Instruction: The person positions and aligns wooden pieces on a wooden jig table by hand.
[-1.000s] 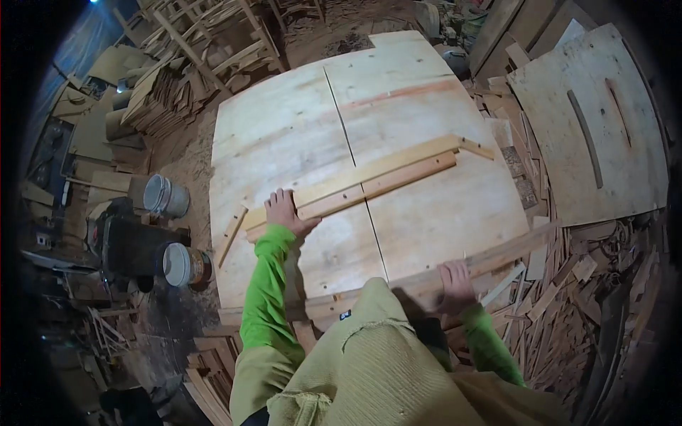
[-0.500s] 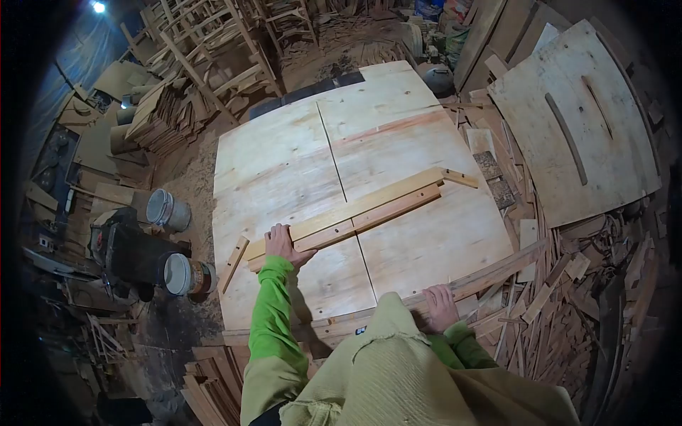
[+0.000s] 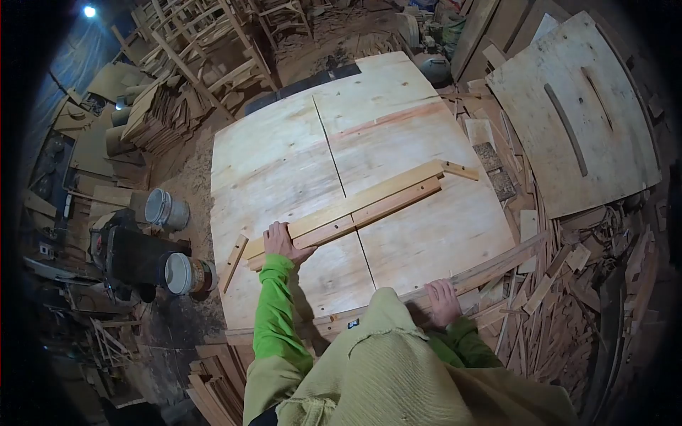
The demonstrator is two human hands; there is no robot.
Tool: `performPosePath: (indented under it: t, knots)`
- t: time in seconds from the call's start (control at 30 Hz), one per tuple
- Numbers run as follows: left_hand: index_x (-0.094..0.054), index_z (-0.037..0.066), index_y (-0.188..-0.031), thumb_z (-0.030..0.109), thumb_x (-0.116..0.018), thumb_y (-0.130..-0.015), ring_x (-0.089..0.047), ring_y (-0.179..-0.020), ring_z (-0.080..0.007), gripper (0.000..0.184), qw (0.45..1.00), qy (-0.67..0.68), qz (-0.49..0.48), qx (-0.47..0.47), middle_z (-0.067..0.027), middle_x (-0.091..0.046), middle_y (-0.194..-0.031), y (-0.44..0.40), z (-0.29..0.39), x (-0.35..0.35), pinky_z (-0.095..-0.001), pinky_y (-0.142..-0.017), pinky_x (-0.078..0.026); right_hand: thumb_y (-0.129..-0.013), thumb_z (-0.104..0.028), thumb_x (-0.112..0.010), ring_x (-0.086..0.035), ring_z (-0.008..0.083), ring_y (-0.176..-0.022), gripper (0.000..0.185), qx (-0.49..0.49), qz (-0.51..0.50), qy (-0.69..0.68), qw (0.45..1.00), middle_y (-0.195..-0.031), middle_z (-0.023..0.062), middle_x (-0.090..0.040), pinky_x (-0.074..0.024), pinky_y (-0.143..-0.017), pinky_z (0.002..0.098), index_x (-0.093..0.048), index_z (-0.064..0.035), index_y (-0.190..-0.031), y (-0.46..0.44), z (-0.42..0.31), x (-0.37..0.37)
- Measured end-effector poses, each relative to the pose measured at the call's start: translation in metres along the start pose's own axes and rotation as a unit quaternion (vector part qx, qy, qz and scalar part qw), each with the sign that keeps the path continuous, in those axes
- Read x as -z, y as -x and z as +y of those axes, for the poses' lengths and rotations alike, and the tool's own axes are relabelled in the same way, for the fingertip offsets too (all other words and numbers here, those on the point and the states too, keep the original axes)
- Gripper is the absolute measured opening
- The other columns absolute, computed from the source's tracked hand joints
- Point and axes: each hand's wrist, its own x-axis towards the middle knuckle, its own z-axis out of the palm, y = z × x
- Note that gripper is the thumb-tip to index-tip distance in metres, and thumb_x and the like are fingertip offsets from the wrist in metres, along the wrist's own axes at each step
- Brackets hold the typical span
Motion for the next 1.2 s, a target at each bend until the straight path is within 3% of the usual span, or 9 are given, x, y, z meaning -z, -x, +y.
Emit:
performPosePath:
  t: [0.13, 0.33, 0.37, 0.43, 0.53, 0.7, 0.8, 1.0, 1.2]
  knots:
    - [-0.057, -0.002, -0.122, 0.066, -0.087, -0.058, -0.052, -0.107, -0.0335, 0.099, 1.000, -0.003, 0.015, -0.001, -0.0149, -0.055, -0.109, 0.002, 0.001, 0.000, -0.0448, -0.098, -0.039, -0.090, -0.027, -0.061, -0.054, 0.0379, -0.130, 0.056, -0.010, 0.011, 0.023, 1.000, -0.133, 0.0199, -0.058, -0.0391, -0.118, 0.0570, -0.057, 0.0044, -0.136, 0.002, -0.004, -0.001]
    - [-0.054, -0.001, -0.126, 0.070, -0.086, -0.060, -0.051, -0.107, -0.0355, 0.103, 0.999, -0.008, 0.024, -0.035, -0.0170, -0.054, -0.109, 0.002, -0.009, -0.010, -0.0483, -0.099, -0.038, -0.090, -0.017, -0.068, -0.061, 0.0329, -0.122, 0.043, 0.054, 0.086, 0.154, 0.983, -0.126, 0.0156, -0.062, -0.0488, -0.110, 0.0546, -0.065, -0.0013, -0.130, 0.021, 0.026, -0.044]
    - [-0.052, 0.000, -0.128, 0.069, -0.087, -0.059, -0.051, -0.108, -0.0356, 0.104, 1.000, -0.010, 0.001, -0.027, -0.0174, -0.054, -0.111, 0.000, -0.011, -0.009, -0.0489, -0.099, -0.038, -0.088, -0.012, -0.071, -0.063, 0.0306, -0.117, 0.037, -0.004, 0.158, 0.103, 0.982, -0.121, 0.0136, -0.064, -0.0516, -0.107, 0.0539, -0.069, -0.0029, -0.124, 0.019, 0.021, -0.057]
    - [-0.051, 0.001, -0.128, 0.070, -0.087, -0.058, -0.051, -0.109, -0.0354, 0.104, 1.000, -0.009, -0.021, -0.012, -0.0171, -0.053, -0.112, -0.003, -0.011, -0.008, -0.0499, -0.098, -0.037, -0.087, -0.033, -0.069, -0.060, 0.0365, -0.120, 0.053, 0.019, 0.075, 0.112, 0.991, -0.125, 0.0188, -0.061, -0.0460, -0.109, 0.0596, -0.065, 0.0013, -0.128, 0.021, 0.026, -0.049]
    - [-0.052, 0.001, -0.126, 0.071, -0.087, -0.057, -0.050, -0.108, -0.0355, 0.104, 1.000, -0.012, -0.009, -0.010, -0.0165, -0.053, -0.111, -0.011, -0.019, -0.018, -0.0498, -0.098, -0.037, -0.073, -0.064, -0.076, -0.054, 0.0422, -0.124, 0.094, 0.046, -0.011, 0.112, 0.993, -0.130, 0.0233, -0.056, -0.0398, -0.111, 0.0659, -0.059, 0.0047, -0.134, 0.029, 0.041, -0.047]
    - [-0.054, -0.001, -0.122, 0.078, -0.081, -0.062, -0.051, -0.105, -0.0345, 0.103, 0.999, -0.023, 0.017, -0.038, -0.0161, -0.053, -0.108, -0.076, -0.038, -0.023, -0.0492, -0.097, -0.036, -0.056, -0.078, -0.081, -0.051, 0.0429, -0.127, 0.120, 0.017, -0.035, 0.014, 0.999, -0.133, 0.0223, -0.054, -0.0363, -0.113, 0.0666, -0.053, 0.0043, -0.140, -0.063, 0.042, -0.022]
    - [-0.054, -0.001, -0.123, 0.078, -0.080, -0.062, -0.050, -0.108, -0.0349, 0.103, 0.999, -0.025, 0.003, -0.027, -0.0168, -0.053, -0.110, -0.125, -0.055, -0.031, -0.0493, -0.098, -0.036, -0.055, -0.090, -0.075, -0.048, 0.0426, -0.131, 0.133, 0.027, -0.026, 0.054, 0.998, -0.138, 0.0241, -0.050, -0.0371, -0.116, 0.0641, -0.050, 0.0061, -0.143, -0.111, 0.057, -0.031]
    - [-0.055, -0.002, -0.124, 0.078, -0.079, -0.064, -0.050, -0.113, -0.0359, 0.103, 0.997, -0.064, 0.005, -0.034, -0.0183, -0.053, -0.115, -0.230, -0.092, -0.049, -0.0495, -0.099, -0.037, -0.054, -0.085, -0.076, -0.052, 0.0413, -0.128, 0.127, 0.068, 0.076, 0.064, 0.993, -0.132, 0.0216, -0.055, -0.0341, -0.118, 0.0628, -0.051, 0.0038, -0.140, -0.226, 0.094, -0.057]
    - [-0.054, 0.000, -0.124, 0.073, -0.082, -0.065, -0.053, -0.116, -0.0359, 0.098, 0.998, -0.060, 0.011, -0.023, -0.0175, -0.055, -0.115, -0.324, -0.122, -0.061, -0.0491, -0.100, -0.039, -0.051, -0.074, -0.088, -0.050, 0.0426, -0.130, 0.123, 0.040, 0.051, -0.003, 0.998, -0.133, 0.0225, -0.054, -0.0339, -0.119, 0.0614, -0.051, 0.0050, -0.139, -0.324, 0.098, -0.040]
